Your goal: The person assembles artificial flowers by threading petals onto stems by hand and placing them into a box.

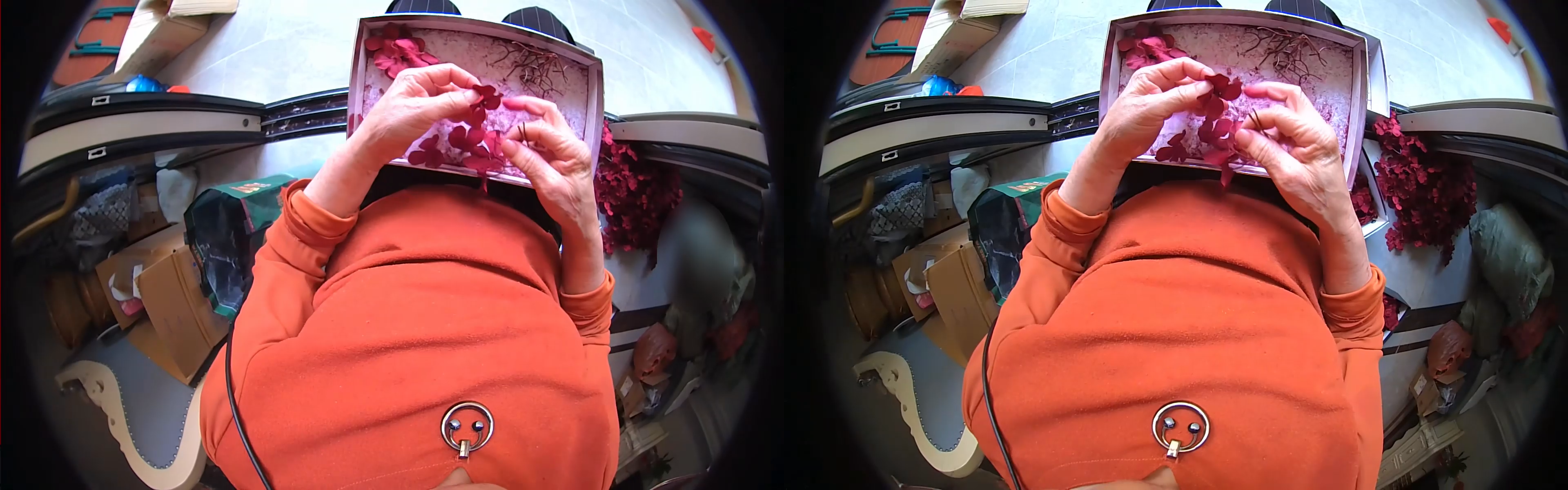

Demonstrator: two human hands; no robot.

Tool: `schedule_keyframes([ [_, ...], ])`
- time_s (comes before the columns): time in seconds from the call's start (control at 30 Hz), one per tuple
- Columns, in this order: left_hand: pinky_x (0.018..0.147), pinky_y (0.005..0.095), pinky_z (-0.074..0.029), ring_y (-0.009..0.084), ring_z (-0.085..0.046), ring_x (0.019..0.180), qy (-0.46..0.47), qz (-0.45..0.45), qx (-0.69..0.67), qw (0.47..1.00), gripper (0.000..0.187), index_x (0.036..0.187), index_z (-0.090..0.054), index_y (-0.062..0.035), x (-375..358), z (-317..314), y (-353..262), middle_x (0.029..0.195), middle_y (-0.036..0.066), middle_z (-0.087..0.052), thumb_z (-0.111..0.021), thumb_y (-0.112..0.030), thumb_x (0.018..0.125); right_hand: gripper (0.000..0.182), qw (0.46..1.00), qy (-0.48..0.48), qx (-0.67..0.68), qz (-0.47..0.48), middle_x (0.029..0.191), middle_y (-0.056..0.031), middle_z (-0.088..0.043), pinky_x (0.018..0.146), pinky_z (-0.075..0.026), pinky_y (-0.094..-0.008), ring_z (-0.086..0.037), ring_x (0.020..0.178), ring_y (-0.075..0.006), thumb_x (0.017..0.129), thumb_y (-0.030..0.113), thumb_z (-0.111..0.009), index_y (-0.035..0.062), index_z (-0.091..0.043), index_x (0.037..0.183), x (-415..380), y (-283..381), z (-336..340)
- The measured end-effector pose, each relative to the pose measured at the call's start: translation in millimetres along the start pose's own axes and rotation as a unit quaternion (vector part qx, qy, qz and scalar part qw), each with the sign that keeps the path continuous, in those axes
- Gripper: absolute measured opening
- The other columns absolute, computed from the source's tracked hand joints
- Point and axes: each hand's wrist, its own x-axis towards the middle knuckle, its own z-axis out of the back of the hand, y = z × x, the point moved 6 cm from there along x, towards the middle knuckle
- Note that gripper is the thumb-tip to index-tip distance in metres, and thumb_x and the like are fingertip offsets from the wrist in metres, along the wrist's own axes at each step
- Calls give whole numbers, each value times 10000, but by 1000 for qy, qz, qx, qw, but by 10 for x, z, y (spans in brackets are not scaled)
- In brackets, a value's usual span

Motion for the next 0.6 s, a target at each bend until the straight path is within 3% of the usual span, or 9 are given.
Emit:
schedule_keyframes([
  [0.13,804,250,-511,97,-619,883,94,7,33,995,192,1053,-632,-13,-14,-103,3,947,29,-662,-615,-163,936,81,998,-3,49,-24,1191,-98,-558,685,-503,-228,-598,843,-98,849,32,-684,-37,-675,892,70,-2,-68],
  [0.2,778,247,-515,103,-621,891,119,26,21,992,227,1061,-623,-6,-40,-146,20,965,40,-654,-588,-206,960,71,998,9,51,-29,1098,-103,-611,683,-522,-257,-625,839,-132,834,8,-682,-41,-671,885,77,-25,-68],
  [0.27,752,235,-513,100,-619,838,-24,9,-9,1000,272,1068,-617,-5,-44,-54,18,931,51,-647,-552,-254,982,78,988,-22,-122,89,969,-120,-646,704,-534,-285,-651,823,-188,811,-35,-672,-50,-663,887,57,79,-35],
  [0.3,648,201,-495,75,-598,696,-93,-36,78,992,370,1009,-624,-8,-45,-7,-39,816,35,-632,-518,-363,989,78,988,-22,-122,88,969,-120,-646,704,-534,-285,-651,823,-188,811,-35,-672,-50,-663,887,47,96,-48],
  [0.33,648,201,-495,75,-598,696,-93,-36,78,992,370,1009,-624,-8,-75,19,-73,816,35,-632,-518,-363,989,94,978,-47,-167,116,942,-131,-647,706,-535,-296,-656,813,-220,795,-45,-675,-55,-656,887,25,173,-55],
  [0.4,534,173,-439,41,-537,576,-31,58,137,988,470,938,-625,-26,-197,6,-89,719,5,-602,-505,-480,966,111,964,-71,-212,144,914,-143,-648,708,-536,-307,-662,803,-251,780,-56,-679,-59,-648,887,-1,228,-60],
  [0.47,472,158,-368,28,-495,536,-26,114,147,982,579,871,-614,-47,-274,-133,-48,688,-6,-585,-460,-602,932,133,934,-75,-256,239,942,-157,-650,696,-538,-321,-661,795,-281,759,-53,-695,-61,-638,878,-47,313,-117],
  [0.57,467,161,-364,31,-507,550,5,130,86,988,588,876,-614,-47,-268,-180,44,698,-6,-591,-454,-610,931,183,918,-57,-283,273,963,-146,-658,672,-536,-334,-663,792,-283,725,-57,-690,-42,-642,901,-88,308,-155],
  [0.6,467,167,-370,34,-516,562,27,146,42,988,529,893,-619,-47,-259,-206,77,716,-4,-600,-480,-555,945,200,908,-47,-302,286,967,-141,-661,666,-534,-339,-664,790,-282,716,-59,-685,-36,-645,910,-108,302,-166],
])
